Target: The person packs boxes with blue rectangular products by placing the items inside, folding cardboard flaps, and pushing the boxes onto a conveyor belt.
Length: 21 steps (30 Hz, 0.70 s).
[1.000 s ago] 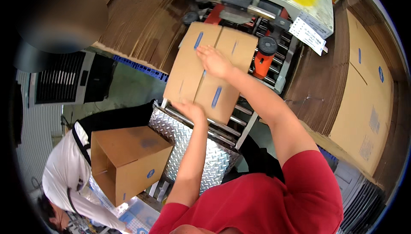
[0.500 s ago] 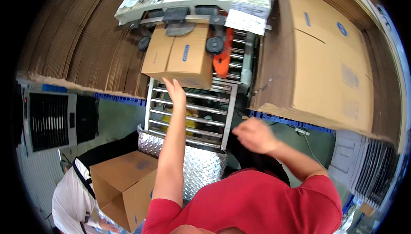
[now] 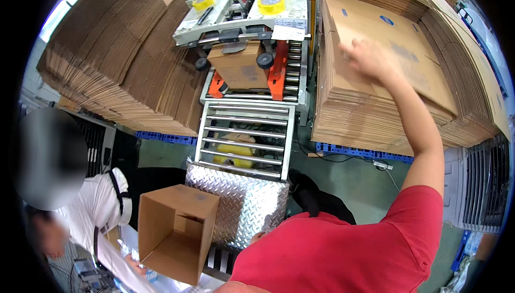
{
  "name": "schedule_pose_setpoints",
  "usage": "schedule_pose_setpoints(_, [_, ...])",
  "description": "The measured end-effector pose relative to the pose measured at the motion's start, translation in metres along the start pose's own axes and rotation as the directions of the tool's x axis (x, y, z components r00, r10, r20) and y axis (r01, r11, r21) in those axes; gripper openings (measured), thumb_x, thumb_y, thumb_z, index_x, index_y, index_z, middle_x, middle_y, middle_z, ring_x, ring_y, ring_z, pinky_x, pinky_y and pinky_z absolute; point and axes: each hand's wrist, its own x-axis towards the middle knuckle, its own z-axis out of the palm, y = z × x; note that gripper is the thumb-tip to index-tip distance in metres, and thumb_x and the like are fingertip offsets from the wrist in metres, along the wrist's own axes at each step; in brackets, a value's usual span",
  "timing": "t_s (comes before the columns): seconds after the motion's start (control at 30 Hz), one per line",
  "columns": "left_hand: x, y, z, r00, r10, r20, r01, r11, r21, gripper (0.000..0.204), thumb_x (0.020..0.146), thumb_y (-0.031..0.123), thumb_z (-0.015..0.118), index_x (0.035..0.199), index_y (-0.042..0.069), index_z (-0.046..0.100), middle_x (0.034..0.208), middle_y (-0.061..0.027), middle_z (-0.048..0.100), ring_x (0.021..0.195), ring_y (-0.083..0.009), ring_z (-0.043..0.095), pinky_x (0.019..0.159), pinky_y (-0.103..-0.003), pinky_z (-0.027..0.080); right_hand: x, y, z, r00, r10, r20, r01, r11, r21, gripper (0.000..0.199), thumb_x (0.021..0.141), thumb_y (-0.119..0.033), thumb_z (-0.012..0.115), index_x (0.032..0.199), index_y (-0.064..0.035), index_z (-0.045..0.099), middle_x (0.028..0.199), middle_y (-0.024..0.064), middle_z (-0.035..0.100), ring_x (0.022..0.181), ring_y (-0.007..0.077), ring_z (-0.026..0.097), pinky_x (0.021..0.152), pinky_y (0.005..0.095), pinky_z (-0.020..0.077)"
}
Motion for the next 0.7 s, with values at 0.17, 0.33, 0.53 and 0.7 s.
schedule_pose_setpoints(0.17, [-0.012, 0.007, -0.033, 0.958, 0.21, -0.194, -0.252, 0.942, -0.222, 0.04, 0.091, 0.028, 0.049, 0.119, 0.0, 0.054, 0.1, -0.0114, 0.062, 0.09, -0.0152, 0.058, 0.077, -0.027, 0.044, -0.03, -0.029, -0.019, 0.945, 0.088, -0.314, -0.09, 0.996, 0.007, 0.036, 0.08, -0.008, 0.049, 0.114, -0.0206, 0.053, 0.078, 0.0105, 0.055, 0.064, 0.0272, 0.057, 0.052, 0.0382, 0.0451])
schedule_pose_setpoints(0.33, [-0.084, 0.201, -0.05, 0.809, 0.583, 0.077, -0.177, 0.366, -0.914, 0.047, 0.095, 0.037, 0.044, 0.124, 0.0, 0.047, 0.113, -0.012, 0.058, 0.101, -0.0208, 0.057, 0.089, -0.033, 0.044, -0.174, -0.269, -0.048, 0.913, -0.217, -0.345, 0.355, 0.84, 0.411, 0.03, 0.078, -0.023, 0.058, 0.107, -0.0169, 0.056, 0.071, 0.005, 0.054, 0.059, 0.023, 0.056, 0.049, 0.0366, 0.0452])
schedule_pose_setpoints(0.53, [-0.077, 0.236, -0.072, 0.802, 0.534, -0.268, -0.518, 0.395, -0.759, 0.024, 0.091, 0.011, 0.052, 0.111, -0.003, 0.052, 0.108, -0.0103, 0.06, 0.095, -0.0175, 0.058, 0.082, -0.032, 0.047, -0.196, -0.273, 0.006, 0.985, -0.004, -0.172, 0.104, 0.81, 0.577, 0.066, 0.075, -0.027, 0.068, 0.132, -0.0081, 0.041, 0.132, 0.0178, 0.042, 0.123, 0.0312, 0.04, 0.099, 0.0387, 0.0366])
schedule_pose_setpoints(0.7, [-0.138, 0.184, -0.098, 0.578, 0.675, -0.458, -0.756, 0.23, -0.613, 0.028, 0.087, 0.003, 0.055, 0.114, -0.003, 0.052, 0.11, -0.0089, 0.059, 0.099, -0.0151, 0.057, 0.087, -0.03, 0.045, -0.195, -0.086, 0.124, 0.442, 0.88, 0.174, -0.585, 0.136, 0.799, 0.089, 0.082, -0.051, 0.057, 0.142, -0.0014, 0.015, 0.144, 0.0198, 0.023, 0.13, 0.0353, 0.028, 0.105, 0.0444, 0.027])
